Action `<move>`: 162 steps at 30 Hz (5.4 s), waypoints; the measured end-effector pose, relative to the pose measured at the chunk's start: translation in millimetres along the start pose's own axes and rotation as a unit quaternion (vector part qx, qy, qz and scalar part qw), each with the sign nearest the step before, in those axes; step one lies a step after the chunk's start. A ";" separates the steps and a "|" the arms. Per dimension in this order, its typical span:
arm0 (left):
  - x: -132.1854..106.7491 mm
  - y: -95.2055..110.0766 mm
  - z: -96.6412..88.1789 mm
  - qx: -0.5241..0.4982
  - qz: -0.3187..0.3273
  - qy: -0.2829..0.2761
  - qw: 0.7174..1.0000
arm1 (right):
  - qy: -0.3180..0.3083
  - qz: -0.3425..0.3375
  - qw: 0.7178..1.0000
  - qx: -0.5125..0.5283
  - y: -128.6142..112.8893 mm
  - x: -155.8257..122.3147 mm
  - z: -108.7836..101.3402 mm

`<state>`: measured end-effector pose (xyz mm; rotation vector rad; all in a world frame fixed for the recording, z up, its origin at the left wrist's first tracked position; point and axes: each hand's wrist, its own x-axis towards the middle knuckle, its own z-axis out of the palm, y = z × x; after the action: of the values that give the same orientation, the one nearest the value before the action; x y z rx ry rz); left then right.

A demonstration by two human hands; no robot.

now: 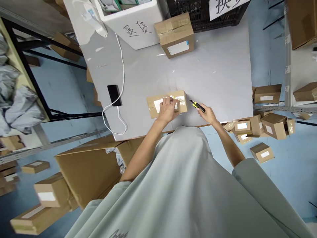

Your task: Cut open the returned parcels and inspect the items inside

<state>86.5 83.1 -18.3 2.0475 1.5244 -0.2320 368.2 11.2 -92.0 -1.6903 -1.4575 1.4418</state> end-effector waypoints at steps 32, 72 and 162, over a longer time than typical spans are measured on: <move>1.7 -13.8 11.5 -0.007 0.063 0.030 0.998 | 0.005 0.113 0.957 0.268 -16.1 15.1 61.9; 45.1 -30.0 26.6 0.023 0.102 0.014 0.994 | 0.002 0.096 0.961 0.261 -24.7 28.6 63.7; 8.2 -9.4 33.1 0.000 0.081 0.014 0.997 | -0.043 0.058 0.986 0.149 -6.2 -32.3 41.0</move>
<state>86.9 73.9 -52.5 2.1690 1.3659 -0.1418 332.5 -27.1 -87.4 -1.5630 -1.1315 1.7185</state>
